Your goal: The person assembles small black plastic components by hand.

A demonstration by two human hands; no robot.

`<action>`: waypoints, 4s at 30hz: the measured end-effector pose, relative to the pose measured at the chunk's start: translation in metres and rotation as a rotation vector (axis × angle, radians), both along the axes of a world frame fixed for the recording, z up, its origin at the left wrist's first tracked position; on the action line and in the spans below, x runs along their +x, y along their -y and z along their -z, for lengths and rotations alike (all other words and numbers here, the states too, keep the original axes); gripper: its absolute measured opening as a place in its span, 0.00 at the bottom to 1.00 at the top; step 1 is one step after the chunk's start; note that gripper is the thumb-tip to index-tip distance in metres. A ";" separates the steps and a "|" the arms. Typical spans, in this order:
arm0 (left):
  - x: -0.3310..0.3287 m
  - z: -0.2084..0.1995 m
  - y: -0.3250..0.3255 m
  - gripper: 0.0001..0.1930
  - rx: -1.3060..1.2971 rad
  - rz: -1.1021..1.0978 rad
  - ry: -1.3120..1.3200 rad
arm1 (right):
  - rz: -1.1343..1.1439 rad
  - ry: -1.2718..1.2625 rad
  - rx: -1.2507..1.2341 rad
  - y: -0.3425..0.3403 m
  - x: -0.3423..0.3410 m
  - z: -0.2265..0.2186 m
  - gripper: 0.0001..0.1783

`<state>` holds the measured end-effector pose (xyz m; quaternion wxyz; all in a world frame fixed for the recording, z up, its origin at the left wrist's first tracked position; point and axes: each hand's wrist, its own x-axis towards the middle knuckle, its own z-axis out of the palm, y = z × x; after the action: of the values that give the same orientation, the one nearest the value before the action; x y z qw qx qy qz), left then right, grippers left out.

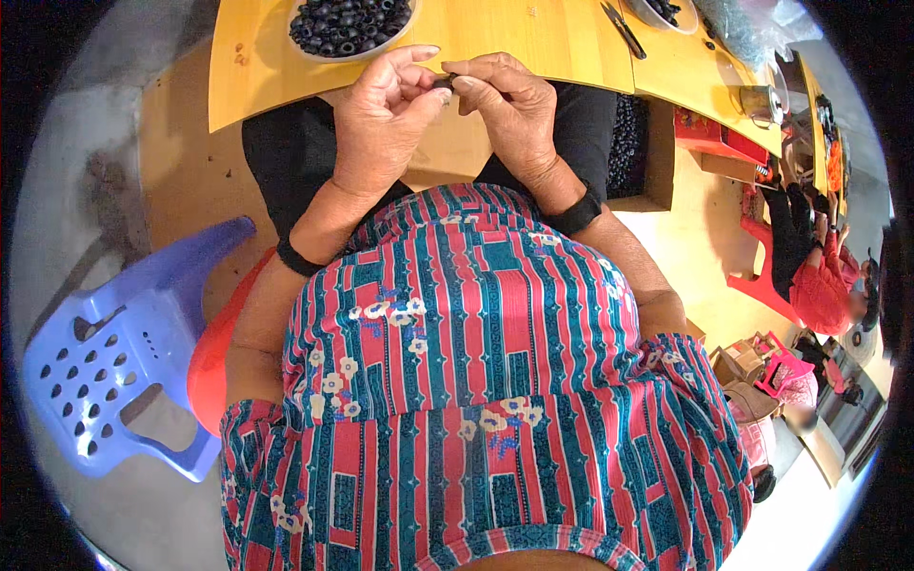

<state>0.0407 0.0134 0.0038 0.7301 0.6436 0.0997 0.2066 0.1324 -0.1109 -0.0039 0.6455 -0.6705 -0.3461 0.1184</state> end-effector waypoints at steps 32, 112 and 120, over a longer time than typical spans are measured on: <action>-0.002 -0.001 -0.013 0.19 -0.224 0.129 -0.040 | -0.098 0.083 0.030 -0.006 0.007 -0.002 0.06; 0.005 -0.015 0.000 0.21 0.488 0.096 0.110 | -0.016 0.544 -0.117 0.001 -0.002 -0.014 0.13; 0.005 -0.022 -0.003 0.22 0.659 0.091 0.096 | -0.001 0.481 -0.065 0.000 -0.008 -0.010 0.14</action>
<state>0.0460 0.0162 0.0257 0.4951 0.8384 -0.0359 0.2253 0.1245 -0.1111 0.0061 0.5226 -0.6996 -0.4862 -0.0334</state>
